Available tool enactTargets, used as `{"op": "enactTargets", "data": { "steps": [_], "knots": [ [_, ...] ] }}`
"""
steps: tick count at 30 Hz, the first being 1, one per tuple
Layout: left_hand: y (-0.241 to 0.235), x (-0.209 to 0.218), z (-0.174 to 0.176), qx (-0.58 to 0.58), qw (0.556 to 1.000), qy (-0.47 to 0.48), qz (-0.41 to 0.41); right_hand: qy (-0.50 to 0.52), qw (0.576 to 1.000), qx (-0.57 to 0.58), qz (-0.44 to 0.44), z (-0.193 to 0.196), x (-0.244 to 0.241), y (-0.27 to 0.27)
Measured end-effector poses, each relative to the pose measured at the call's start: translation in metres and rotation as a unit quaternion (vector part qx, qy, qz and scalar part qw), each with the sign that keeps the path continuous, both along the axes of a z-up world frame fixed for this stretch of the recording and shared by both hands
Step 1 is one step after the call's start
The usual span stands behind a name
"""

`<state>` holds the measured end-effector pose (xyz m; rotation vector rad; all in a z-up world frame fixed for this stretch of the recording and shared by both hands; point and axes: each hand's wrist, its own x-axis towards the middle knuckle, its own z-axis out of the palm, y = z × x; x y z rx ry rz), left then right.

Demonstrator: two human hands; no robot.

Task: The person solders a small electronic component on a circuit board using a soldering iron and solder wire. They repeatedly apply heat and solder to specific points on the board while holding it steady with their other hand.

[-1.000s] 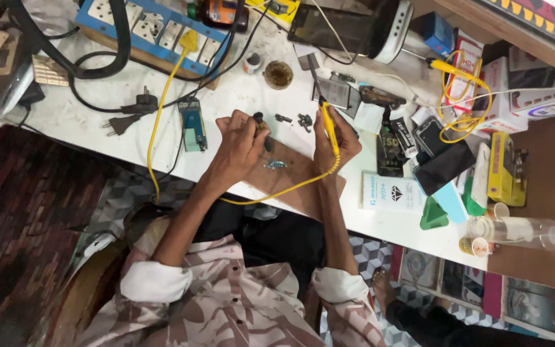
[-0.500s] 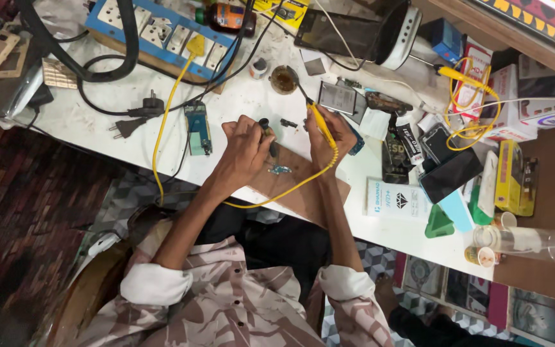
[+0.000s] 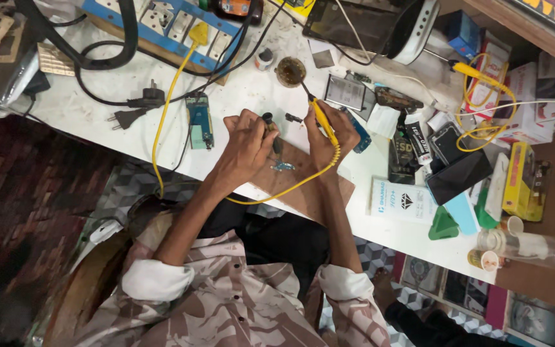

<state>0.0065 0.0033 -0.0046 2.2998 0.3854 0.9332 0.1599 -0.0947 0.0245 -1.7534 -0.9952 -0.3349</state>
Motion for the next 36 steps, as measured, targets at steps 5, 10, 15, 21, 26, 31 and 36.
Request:
{"op": "enactTargets", "data": {
  "steps": [5,10,15,21,26,31,36],
  "knots": [
    [-0.002,0.001,-0.001,0.000,1.000,-0.009,0.005,-0.003,1.000,0.003,0.010,0.001,-0.001,0.001],
    [-0.001,-0.001,0.002,-0.003,1.000,0.000,-0.002,0.022,1.000,0.002,0.020,0.000,-0.001,0.000],
    [-0.002,-0.001,0.008,-0.001,1.000,-0.009,0.002,0.021,1.000,-0.008,0.013,0.000,0.000,0.002],
    [-0.002,-0.003,0.010,-0.007,1.000,-0.011,-0.004,0.026,1.000,-0.008,0.001,-0.002,0.002,0.001],
    [-0.002,-0.004,-0.001,-0.014,1.000,-0.022,-0.016,0.040,0.999,-0.002,0.005,-0.002,0.000,-0.001],
    [-0.004,0.001,-0.019,-0.034,0.999,-0.027,0.013,0.035,0.999,-0.002,0.012,-0.009,0.004,-0.002],
    [0.001,0.000,-0.016,0.007,0.999,-0.040,0.002,0.017,1.000,0.014,-0.005,-0.013,0.007,0.002]
  ]
}}
